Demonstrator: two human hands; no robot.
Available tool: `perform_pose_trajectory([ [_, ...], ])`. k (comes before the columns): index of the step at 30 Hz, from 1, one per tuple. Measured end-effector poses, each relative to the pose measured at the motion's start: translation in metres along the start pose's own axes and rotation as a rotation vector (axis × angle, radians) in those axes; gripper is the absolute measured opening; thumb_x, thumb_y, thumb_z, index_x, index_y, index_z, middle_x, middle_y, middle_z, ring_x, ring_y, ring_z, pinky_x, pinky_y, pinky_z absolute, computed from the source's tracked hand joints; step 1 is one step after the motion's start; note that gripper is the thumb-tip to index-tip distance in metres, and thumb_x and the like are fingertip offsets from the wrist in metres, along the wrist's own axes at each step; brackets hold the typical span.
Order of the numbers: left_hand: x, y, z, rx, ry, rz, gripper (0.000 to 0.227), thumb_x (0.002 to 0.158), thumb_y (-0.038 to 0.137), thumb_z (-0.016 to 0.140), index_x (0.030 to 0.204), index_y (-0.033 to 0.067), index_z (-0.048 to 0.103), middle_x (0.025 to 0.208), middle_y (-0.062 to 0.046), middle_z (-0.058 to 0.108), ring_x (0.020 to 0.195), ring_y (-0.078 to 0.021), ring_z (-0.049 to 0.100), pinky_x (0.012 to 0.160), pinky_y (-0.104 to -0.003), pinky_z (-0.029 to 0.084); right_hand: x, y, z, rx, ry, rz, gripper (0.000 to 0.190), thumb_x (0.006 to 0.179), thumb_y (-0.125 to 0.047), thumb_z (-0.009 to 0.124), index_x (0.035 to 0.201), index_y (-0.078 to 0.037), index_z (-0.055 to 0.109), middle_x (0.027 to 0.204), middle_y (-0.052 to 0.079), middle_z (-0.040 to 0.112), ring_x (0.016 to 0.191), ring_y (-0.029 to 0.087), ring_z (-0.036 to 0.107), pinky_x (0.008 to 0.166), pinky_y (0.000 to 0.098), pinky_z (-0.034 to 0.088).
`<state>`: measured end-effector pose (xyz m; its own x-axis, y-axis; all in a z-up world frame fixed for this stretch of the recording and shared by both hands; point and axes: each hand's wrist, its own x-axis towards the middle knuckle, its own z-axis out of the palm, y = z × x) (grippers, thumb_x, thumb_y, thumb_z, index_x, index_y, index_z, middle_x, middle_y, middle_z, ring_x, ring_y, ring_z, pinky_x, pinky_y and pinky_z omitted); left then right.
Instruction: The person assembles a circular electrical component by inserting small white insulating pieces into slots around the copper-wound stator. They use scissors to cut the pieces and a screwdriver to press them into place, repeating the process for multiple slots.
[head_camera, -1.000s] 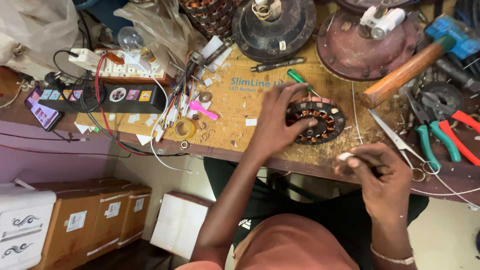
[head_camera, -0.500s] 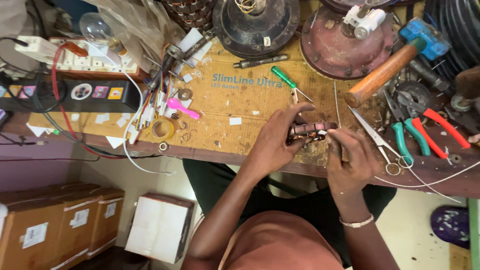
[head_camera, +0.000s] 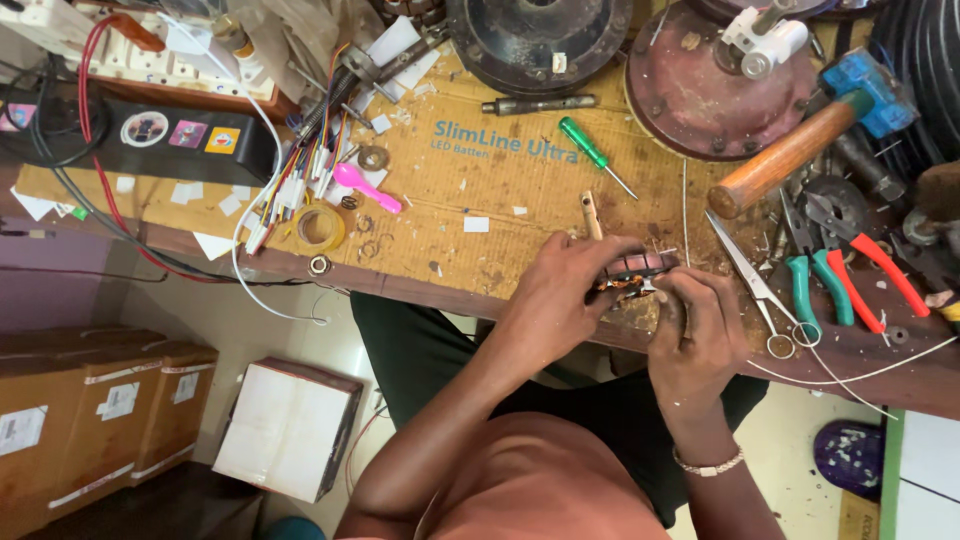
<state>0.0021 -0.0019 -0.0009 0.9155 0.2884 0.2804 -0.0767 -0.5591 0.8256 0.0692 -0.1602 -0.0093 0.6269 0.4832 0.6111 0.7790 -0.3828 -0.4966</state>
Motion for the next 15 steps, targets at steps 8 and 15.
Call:
perform_pose_trajectory([
  [8, -0.004, 0.006, -0.001, -0.04, 0.045, -0.055, 0.053, 0.07, -0.01, 0.067, 0.118, 0.0139, 0.069, 0.118, -0.006, 0.073, 0.108, -0.0336, 0.063, 0.095, -0.042, 0.05, 0.005, -0.008, -0.013, -0.002, -0.093, 0.051, 0.022, 0.093, 0.011, 0.073, 0.111, -0.001, 0.067, 0.103, 0.013, 0.068, 0.095, 0.03, 0.069, 0.081, 0.038, 0.055],
  [15, -0.009, 0.002, 0.003, -0.129, 0.066, -0.031, 0.057, 0.068, -0.011, 0.063, 0.118, 0.0153, 0.068, 0.115, -0.004, 0.074, 0.111, -0.0322, 0.067, 0.097, -0.041, 0.055, 0.006, -0.029, -0.027, 0.016, -0.159, 0.19, 0.023, 0.09, 0.01, 0.074, 0.107, -0.005, 0.073, 0.1, 0.011, 0.071, 0.09, 0.026, 0.071, 0.082, 0.0364, 0.055],
])
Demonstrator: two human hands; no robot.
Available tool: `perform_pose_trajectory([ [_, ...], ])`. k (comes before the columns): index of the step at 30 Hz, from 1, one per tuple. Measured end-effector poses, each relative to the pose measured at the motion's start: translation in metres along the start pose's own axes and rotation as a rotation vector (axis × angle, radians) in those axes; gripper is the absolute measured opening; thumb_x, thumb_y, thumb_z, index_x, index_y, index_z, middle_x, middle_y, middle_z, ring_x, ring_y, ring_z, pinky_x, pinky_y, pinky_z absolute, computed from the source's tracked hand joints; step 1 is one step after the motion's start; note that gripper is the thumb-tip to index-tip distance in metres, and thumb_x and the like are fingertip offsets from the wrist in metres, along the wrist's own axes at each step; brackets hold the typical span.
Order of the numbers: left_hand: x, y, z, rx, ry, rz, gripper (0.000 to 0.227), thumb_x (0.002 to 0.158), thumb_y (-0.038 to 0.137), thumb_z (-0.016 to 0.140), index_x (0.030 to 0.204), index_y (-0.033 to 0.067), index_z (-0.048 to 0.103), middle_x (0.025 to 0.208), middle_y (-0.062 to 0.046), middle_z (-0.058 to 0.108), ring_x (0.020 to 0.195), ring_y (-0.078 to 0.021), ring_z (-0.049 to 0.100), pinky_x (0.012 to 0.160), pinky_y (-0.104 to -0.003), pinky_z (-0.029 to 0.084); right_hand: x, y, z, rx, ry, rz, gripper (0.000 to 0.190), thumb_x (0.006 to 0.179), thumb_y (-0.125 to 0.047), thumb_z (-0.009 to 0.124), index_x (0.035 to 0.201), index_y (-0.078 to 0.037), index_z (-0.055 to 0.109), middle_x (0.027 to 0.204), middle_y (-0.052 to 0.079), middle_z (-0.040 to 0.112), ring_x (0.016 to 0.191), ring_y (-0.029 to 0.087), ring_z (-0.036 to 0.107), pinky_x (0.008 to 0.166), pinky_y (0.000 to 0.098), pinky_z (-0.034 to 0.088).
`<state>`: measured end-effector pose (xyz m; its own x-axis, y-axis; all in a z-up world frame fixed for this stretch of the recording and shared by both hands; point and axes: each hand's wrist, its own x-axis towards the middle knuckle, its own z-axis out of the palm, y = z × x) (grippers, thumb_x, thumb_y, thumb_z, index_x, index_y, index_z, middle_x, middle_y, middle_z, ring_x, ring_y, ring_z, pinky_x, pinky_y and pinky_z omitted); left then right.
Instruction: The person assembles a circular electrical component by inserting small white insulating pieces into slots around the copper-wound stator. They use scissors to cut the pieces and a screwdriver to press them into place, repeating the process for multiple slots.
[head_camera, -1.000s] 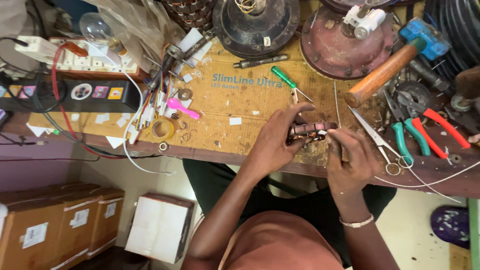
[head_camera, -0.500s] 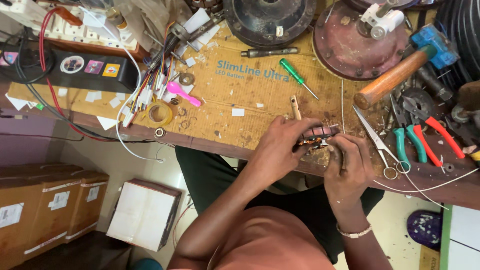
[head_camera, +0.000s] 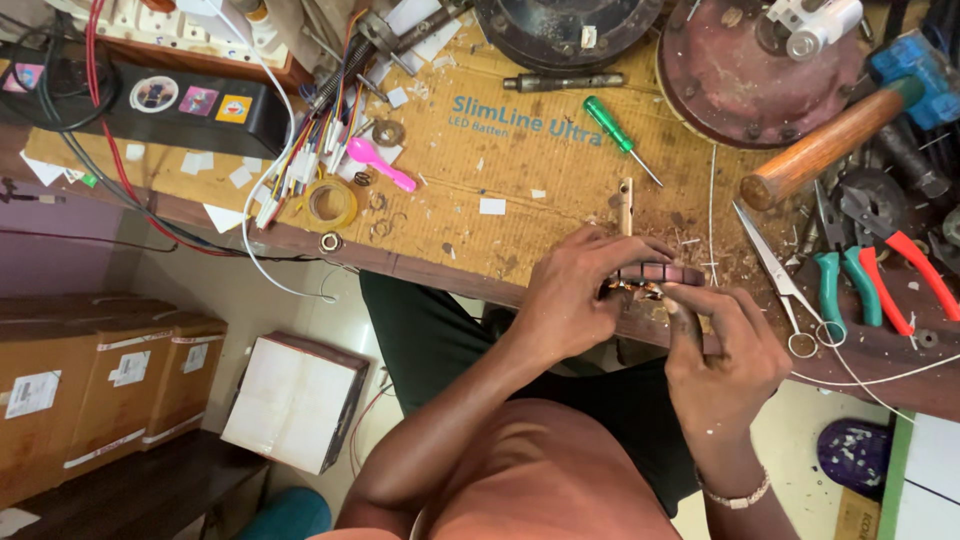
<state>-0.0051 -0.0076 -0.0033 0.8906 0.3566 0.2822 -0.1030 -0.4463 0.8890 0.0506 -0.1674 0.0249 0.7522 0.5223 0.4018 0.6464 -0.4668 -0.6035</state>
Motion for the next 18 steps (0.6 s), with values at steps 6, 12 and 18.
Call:
perform_pose_trajectory([
  [6, -0.001, 0.001, -0.001, 0.076, -0.051, -0.001, 0.057, 0.066, -0.009, 0.067, 0.118, 0.0152, 0.069, 0.11, -0.004, 0.075, 0.103, -0.0325, 0.065, 0.091, -0.042, 0.055, -0.011, -0.008, 0.0, -0.06, 0.01, -0.041, 0.023, 0.092, 0.008, 0.075, 0.11, -0.006, 0.074, 0.103, 0.011, 0.073, 0.091, 0.025, 0.072, 0.079, 0.0341, 0.056],
  [12, 0.001, -0.001, -0.017, 0.019, -0.211, 0.038, 0.055, 0.077, 0.021, 0.084, 0.129, 0.013, 0.065, 0.108, -0.012, 0.071, 0.101, -0.0327, 0.063, 0.09, -0.045, 0.053, -0.006, 0.011, -0.008, 0.064, -0.026, 0.012, 0.019, 0.092, 0.003, 0.08, 0.107, -0.006, 0.076, 0.099, 0.008, 0.075, 0.081, 0.014, 0.07, 0.068, 0.0251, 0.053],
  [18, -0.013, 0.007, -0.013, 0.003, -0.106, 0.011, 0.042, 0.091, 0.02, 0.073, 0.132, 0.0105, 0.068, 0.117, -0.014, 0.073, 0.119, -0.0359, 0.06, 0.104, -0.047, 0.048, 0.0, 0.032, -0.01, 0.189, -0.12, 0.054, 0.019, 0.087, 0.002, 0.084, 0.103, -0.005, 0.077, 0.094, 0.006, 0.077, 0.074, 0.009, 0.066, 0.06, 0.0237, 0.046],
])
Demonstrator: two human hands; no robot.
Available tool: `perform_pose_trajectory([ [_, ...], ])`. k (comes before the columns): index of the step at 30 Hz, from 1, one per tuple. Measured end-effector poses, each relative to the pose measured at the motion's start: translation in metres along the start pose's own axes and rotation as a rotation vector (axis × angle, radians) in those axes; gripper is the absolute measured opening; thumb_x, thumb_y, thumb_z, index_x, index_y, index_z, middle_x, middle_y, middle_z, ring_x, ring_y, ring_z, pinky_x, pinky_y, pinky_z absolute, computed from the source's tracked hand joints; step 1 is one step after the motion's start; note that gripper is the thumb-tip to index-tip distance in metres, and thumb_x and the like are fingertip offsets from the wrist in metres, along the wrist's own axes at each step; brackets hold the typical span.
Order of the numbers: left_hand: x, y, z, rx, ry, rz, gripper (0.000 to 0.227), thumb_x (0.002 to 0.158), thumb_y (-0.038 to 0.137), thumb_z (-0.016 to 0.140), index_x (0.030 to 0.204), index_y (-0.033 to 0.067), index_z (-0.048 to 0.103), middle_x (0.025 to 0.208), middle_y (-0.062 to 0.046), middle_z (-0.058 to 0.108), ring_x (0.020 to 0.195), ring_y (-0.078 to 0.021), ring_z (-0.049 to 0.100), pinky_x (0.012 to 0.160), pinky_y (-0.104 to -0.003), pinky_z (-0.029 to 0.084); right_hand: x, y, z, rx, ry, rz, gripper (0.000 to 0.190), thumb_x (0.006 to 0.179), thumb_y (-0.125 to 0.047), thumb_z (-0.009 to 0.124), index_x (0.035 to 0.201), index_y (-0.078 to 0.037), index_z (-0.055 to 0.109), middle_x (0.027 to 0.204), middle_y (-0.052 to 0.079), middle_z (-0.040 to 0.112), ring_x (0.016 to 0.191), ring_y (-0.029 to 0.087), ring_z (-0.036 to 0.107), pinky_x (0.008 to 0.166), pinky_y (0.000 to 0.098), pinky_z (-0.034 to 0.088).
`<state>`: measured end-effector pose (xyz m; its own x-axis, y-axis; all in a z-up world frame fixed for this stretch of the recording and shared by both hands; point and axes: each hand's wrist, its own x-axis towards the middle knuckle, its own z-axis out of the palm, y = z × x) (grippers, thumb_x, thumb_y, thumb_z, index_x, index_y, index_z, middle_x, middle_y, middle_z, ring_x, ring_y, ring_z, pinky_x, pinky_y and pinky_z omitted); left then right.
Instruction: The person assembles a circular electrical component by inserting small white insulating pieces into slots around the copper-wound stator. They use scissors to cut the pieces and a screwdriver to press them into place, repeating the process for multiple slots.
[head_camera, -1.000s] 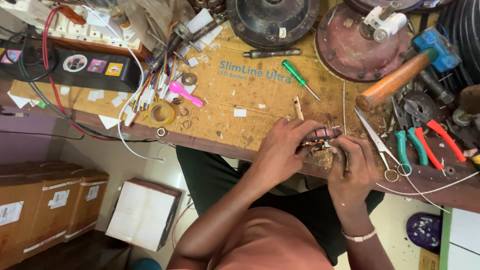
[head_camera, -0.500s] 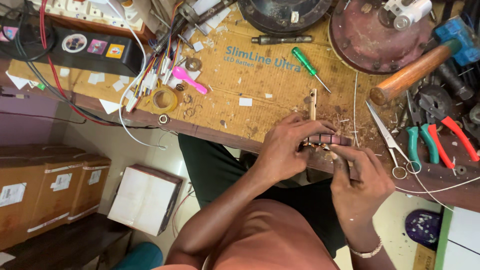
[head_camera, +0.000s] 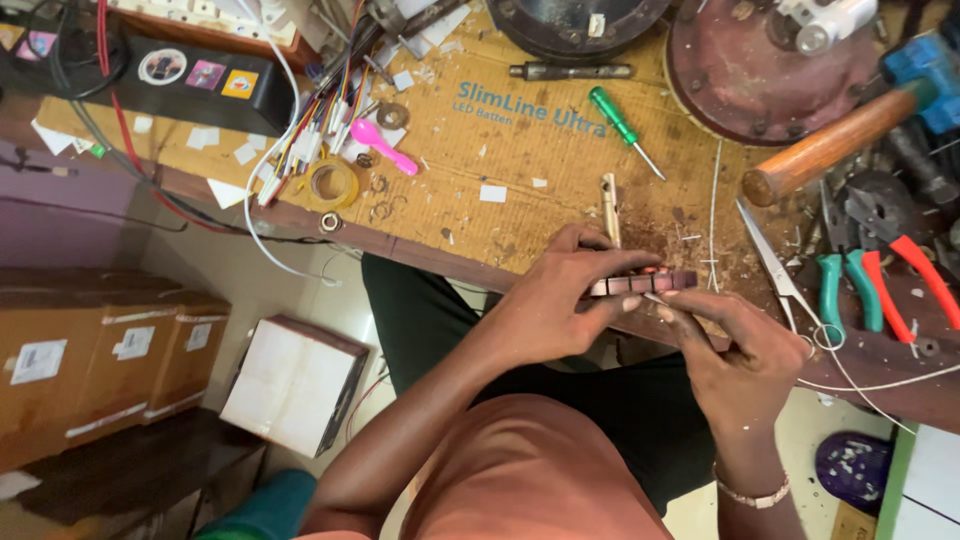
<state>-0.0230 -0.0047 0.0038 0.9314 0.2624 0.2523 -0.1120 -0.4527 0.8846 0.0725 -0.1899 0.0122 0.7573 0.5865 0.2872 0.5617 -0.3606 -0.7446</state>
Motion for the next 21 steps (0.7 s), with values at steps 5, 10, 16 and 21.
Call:
perform_pose_trajectory([
  [5, -0.003, 0.011, 0.005, 0.142, -0.021, -0.183, 0.043, 0.087, 0.016, 0.071, 0.129, 0.0092, 0.067, 0.114, -0.019, 0.072, 0.111, -0.0415, 0.06, 0.097, -0.05, 0.048, 0.014, 0.014, -0.007, 0.067, -0.098, -0.173, 0.022, 0.086, 0.004, 0.081, 0.105, -0.004, 0.076, 0.1, 0.009, 0.075, 0.088, 0.015, 0.074, 0.067, 0.0238, 0.059],
  [10, -0.002, 0.009, 0.001, 0.14, -0.125, -0.183, 0.043, 0.09, 0.014, 0.068, 0.133, 0.0112, 0.063, 0.115, -0.015, 0.074, 0.107, -0.0378, 0.07, 0.09, -0.048, 0.055, 0.019, 0.021, -0.014, -0.041, -0.125, -0.46, 0.023, 0.081, 0.005, 0.084, 0.101, -0.003, 0.075, 0.095, 0.014, 0.072, 0.084, 0.023, 0.073, 0.069, 0.0299, 0.059],
  [16, -0.002, 0.015, 0.0, 0.243, -0.084, -0.14, 0.051, 0.086, 0.015, 0.073, 0.135, 0.0113, 0.061, 0.119, -0.012, 0.074, 0.098, -0.0364, 0.072, 0.081, -0.047, 0.057, 0.037, 0.014, -0.022, -0.113, -0.23, -0.701, 0.028, 0.079, 0.005, 0.081, 0.106, 0.004, 0.073, 0.093, 0.015, 0.07, 0.088, 0.031, 0.072, 0.08, 0.0392, 0.062],
  [21, 0.0, 0.017, 0.001, 0.303, -0.092, -0.145, 0.056, 0.081, 0.013, 0.074, 0.135, 0.0104, 0.06, 0.121, -0.011, 0.074, 0.09, -0.0368, 0.072, 0.075, -0.048, 0.057, 0.046, 0.005, -0.031, -0.211, -0.338, -0.767, 0.037, 0.071, 0.004, 0.078, 0.107, 0.004, 0.074, 0.098, 0.016, 0.07, 0.092, 0.033, 0.071, 0.078, 0.0402, 0.061],
])
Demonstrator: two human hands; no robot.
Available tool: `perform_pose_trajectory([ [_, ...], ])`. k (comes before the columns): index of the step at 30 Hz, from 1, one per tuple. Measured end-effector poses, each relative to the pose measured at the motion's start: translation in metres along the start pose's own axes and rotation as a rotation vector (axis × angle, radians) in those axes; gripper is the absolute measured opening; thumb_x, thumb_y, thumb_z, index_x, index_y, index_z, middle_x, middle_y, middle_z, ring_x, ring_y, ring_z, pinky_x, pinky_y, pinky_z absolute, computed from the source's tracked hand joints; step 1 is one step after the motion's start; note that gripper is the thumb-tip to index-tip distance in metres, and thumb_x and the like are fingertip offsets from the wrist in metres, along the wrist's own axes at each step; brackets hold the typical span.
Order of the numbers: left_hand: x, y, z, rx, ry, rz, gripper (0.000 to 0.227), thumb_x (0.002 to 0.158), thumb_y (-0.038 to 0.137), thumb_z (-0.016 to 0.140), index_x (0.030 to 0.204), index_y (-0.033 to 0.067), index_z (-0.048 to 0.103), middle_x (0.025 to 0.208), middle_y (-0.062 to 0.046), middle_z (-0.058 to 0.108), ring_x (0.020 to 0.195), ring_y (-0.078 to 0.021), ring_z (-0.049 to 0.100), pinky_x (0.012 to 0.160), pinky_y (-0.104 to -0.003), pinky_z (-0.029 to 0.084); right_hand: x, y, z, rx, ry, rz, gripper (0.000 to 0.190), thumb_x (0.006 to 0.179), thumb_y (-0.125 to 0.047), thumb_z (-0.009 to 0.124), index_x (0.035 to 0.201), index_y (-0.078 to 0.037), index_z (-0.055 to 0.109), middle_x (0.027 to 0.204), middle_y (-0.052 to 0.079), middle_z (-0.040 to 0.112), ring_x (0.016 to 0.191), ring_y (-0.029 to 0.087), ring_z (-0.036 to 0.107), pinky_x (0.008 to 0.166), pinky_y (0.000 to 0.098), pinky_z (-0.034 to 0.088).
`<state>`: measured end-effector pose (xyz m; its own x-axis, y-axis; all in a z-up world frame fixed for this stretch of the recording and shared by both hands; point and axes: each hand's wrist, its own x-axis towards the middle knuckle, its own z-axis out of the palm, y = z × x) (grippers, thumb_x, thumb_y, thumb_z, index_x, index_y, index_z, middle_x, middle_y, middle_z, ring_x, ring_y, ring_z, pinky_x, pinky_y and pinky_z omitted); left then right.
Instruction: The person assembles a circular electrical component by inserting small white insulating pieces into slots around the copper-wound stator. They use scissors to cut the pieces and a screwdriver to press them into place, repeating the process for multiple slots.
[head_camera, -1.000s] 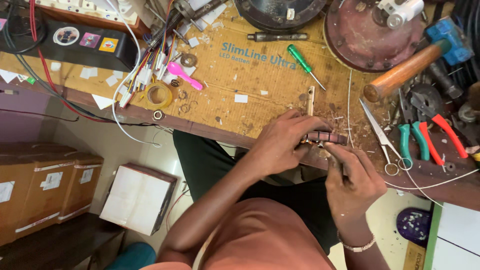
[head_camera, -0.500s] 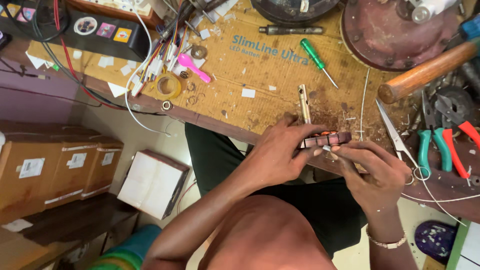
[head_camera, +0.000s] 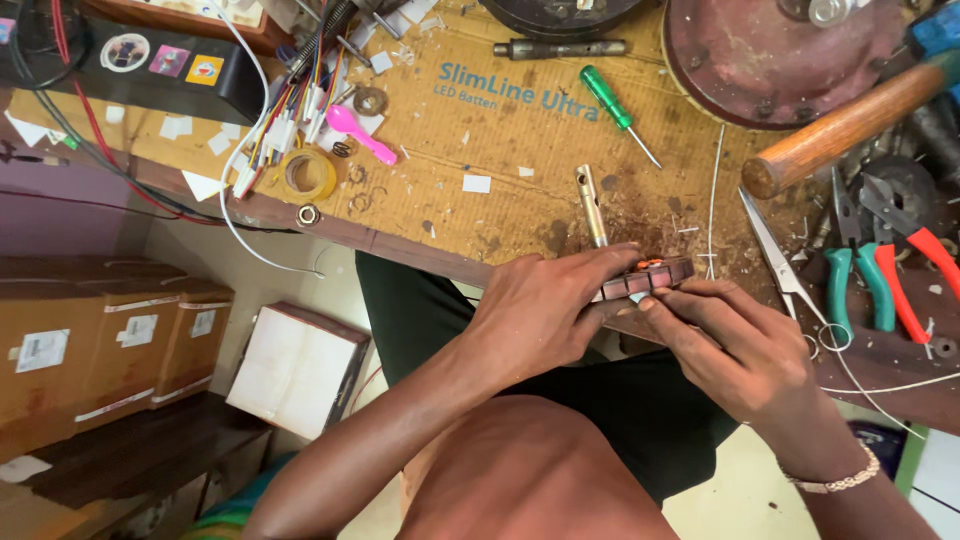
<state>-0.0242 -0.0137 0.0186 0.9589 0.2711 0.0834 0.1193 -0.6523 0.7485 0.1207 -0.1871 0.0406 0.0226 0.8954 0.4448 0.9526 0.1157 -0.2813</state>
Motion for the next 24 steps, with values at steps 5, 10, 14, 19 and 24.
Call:
perform_pose_trajectory([
  [5, 0.001, 0.0, 0.002, -0.012, 0.016, 0.01, 0.054, 0.083, 0.017, 0.075, 0.134, 0.0099, 0.06, 0.111, -0.012, 0.075, 0.088, -0.0384, 0.072, 0.072, -0.049, 0.057, 0.005, 0.0, -0.008, -0.125, -0.093, -0.069, 0.042, 0.068, 0.002, 0.076, 0.11, 0.004, 0.074, 0.101, 0.018, 0.071, 0.095, 0.035, 0.072, 0.077, 0.0415, 0.061],
  [10, 0.006, 0.002, 0.005, 0.014, 0.008, 0.009, 0.047, 0.084, 0.018, 0.073, 0.128, 0.0095, 0.06, 0.1, -0.013, 0.075, 0.081, -0.0391, 0.072, 0.065, -0.05, 0.055, 0.003, -0.001, -0.007, -0.206, -0.101, -0.11, 0.039, 0.072, 0.002, 0.076, 0.11, 0.007, 0.074, 0.102, 0.019, 0.072, 0.095, 0.035, 0.072, 0.077, 0.0406, 0.061],
  [14, 0.01, 0.005, 0.005, 0.054, -0.016, 0.001, 0.037, 0.087, 0.022, 0.072, 0.12, 0.0099, 0.061, 0.094, -0.011, 0.075, 0.077, -0.0385, 0.072, 0.061, -0.051, 0.054, 0.005, -0.006, -0.001, -0.283, -0.073, -0.113, 0.035, 0.078, 0.005, 0.077, 0.112, 0.008, 0.073, 0.105, 0.019, 0.072, 0.096, 0.035, 0.072, 0.078, 0.0399, 0.061],
  [19, 0.018, -0.002, 0.001, 0.048, -0.06, -0.009, 0.033, 0.089, 0.027, 0.07, 0.119, 0.0125, 0.064, 0.089, -0.013, 0.076, 0.079, -0.0393, 0.072, 0.064, -0.053, 0.055, 0.013, -0.013, -0.005, -0.271, -0.096, -0.031, 0.039, 0.075, 0.004, 0.075, 0.114, 0.005, 0.073, 0.106, 0.017, 0.073, 0.1, 0.033, 0.072, 0.083, 0.0395, 0.059],
  [24, 0.019, -0.006, -0.004, 0.036, -0.047, 0.012, 0.043, 0.082, 0.026, 0.072, 0.123, 0.0125, 0.064, 0.092, -0.015, 0.076, 0.08, -0.042, 0.071, 0.068, -0.057, 0.055, 0.022, -0.021, -0.017, -0.214, -0.155, 0.025, 0.043, 0.07, 0.003, 0.072, 0.113, 0.005, 0.071, 0.11, 0.019, 0.073, 0.104, 0.034, 0.072, 0.09, 0.0413, 0.059],
])
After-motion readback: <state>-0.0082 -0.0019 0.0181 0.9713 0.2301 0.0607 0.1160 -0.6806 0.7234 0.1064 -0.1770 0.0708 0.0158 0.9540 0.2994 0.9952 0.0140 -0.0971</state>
